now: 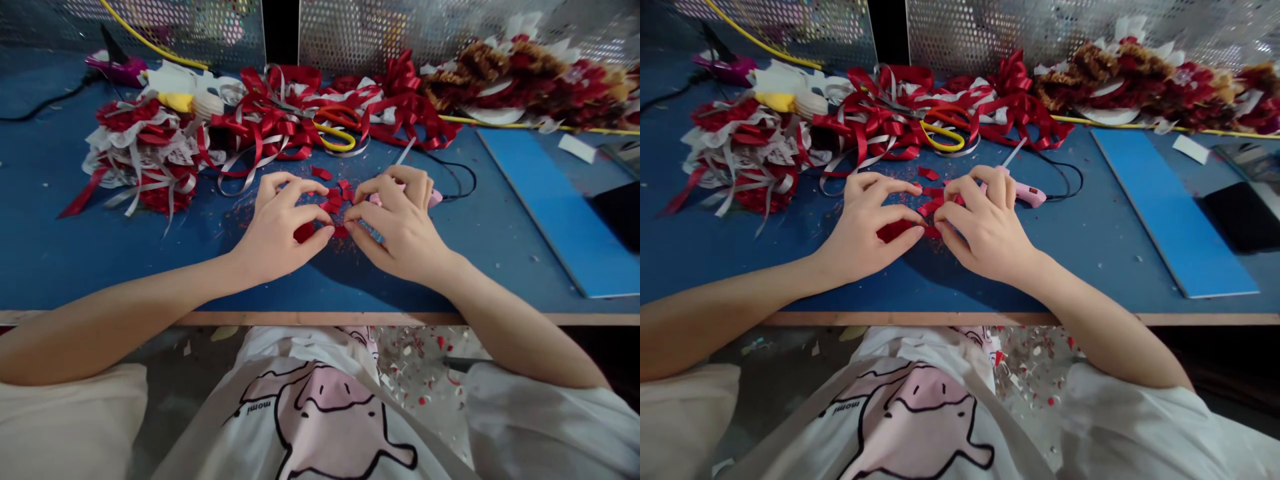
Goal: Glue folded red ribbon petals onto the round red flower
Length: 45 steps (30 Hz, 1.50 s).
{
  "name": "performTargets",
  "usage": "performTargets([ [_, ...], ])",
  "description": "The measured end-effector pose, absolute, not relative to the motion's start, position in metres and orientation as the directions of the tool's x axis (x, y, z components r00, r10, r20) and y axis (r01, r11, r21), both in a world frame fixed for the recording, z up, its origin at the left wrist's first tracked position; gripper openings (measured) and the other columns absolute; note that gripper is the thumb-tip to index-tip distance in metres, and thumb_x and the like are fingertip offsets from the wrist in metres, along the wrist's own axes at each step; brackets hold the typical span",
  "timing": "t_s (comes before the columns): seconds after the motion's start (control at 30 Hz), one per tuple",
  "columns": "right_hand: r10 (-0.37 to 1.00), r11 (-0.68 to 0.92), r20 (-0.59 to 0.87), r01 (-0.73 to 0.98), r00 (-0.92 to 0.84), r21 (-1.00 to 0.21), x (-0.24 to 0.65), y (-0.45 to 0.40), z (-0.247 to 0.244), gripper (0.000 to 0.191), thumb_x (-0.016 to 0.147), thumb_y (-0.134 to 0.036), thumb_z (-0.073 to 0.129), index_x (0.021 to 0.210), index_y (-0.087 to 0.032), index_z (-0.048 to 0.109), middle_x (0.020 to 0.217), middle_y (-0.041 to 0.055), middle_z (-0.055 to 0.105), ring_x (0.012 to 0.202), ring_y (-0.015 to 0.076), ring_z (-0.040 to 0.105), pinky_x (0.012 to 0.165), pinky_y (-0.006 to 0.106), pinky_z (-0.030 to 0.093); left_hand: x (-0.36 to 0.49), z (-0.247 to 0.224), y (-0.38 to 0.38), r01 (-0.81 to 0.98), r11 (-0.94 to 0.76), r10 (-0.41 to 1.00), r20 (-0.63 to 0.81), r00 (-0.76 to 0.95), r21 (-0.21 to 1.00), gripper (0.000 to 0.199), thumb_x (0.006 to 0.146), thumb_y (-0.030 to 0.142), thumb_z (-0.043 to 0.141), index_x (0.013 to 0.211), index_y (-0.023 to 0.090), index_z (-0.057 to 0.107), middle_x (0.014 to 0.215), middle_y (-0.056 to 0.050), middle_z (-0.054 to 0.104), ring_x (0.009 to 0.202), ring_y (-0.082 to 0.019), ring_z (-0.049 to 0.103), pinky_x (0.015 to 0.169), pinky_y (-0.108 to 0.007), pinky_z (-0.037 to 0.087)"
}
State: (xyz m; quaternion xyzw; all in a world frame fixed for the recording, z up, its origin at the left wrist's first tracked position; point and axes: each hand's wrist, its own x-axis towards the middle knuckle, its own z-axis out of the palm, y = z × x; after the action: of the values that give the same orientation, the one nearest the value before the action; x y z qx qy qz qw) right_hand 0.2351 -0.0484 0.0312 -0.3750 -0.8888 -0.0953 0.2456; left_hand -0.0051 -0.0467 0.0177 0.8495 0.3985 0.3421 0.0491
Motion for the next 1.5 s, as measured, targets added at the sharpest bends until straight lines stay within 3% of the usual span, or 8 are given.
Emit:
performTargets([
  [0.33,0.618,0.715,0.484,0.699,-0.619,-0.018,0.234,-0.052,0.032,0.016,0.101,-0.024,0.059,0.106,-0.025,0.075,0.121,0.0113,0.069,0.128,0.0361,0.049,0.103,0.056,0.041,-0.002,0.015,-0.049,0.599,-0.699,0.705,0.519,0.483,0.391,0.012,0.094,0.021,0.070,0.089,0.022,0.081,0.132,-0.005,0.074,0.130,-0.032,0.052,0.117,-0.061,0.043],
  [0.53,0.619,0.697,0.586,0.710,-0.523,-0.102,0.238,-0.050,0.034,0.023,0.101,-0.021,0.060,0.113,-0.029,0.078,0.113,0.0078,0.074,0.124,0.0334,0.054,0.105,0.054,0.044,-0.004,0.019,-0.048,0.602,-0.622,0.780,0.466,0.418,0.501,0.016,0.097,0.024,0.070,0.086,0.024,0.081,0.128,-0.003,0.076,0.128,-0.030,0.055,0.119,-0.059,0.041],
  [0.73,0.532,0.774,0.700,0.608,-0.477,-0.175,0.238,-0.042,0.024,0.009,0.092,-0.025,0.079,0.098,-0.031,0.082,0.099,0.0037,0.077,0.110,0.0302,0.056,0.098,0.051,0.047,-0.005,0.029,-0.050,0.546,-0.560,0.828,0.421,0.369,0.623,0.012,0.095,0.024,0.073,0.086,0.025,0.081,0.131,0.000,0.076,0.129,-0.027,0.059,0.122,-0.052,0.040],
  [0.9,0.537,0.786,0.715,0.574,-0.447,-0.232,0.236,-0.044,0.023,0.009,0.092,-0.029,0.080,0.095,-0.035,0.084,0.094,0.0029,0.077,0.107,0.0287,0.057,0.093,0.051,0.048,-0.004,0.029,-0.052,0.488,-0.574,0.818,0.433,0.379,0.658,0.013,0.095,0.025,0.073,0.085,0.025,0.082,0.130,-0.001,0.077,0.129,-0.028,0.060,0.122,-0.053,0.039],
  [1.5,0.423,0.803,0.776,0.591,-0.468,-0.081,0.236,-0.052,0.025,0.019,0.090,-0.025,0.083,0.104,-0.039,0.084,0.092,0.0021,0.079,0.106,0.0281,0.059,0.087,0.048,0.050,-0.006,0.030,-0.053,0.436,-0.539,0.829,0.361,0.428,0.721,0.017,0.096,0.025,0.071,0.082,0.026,0.081,0.132,0.000,0.077,0.131,-0.028,0.058,0.119,-0.054,0.040],
])
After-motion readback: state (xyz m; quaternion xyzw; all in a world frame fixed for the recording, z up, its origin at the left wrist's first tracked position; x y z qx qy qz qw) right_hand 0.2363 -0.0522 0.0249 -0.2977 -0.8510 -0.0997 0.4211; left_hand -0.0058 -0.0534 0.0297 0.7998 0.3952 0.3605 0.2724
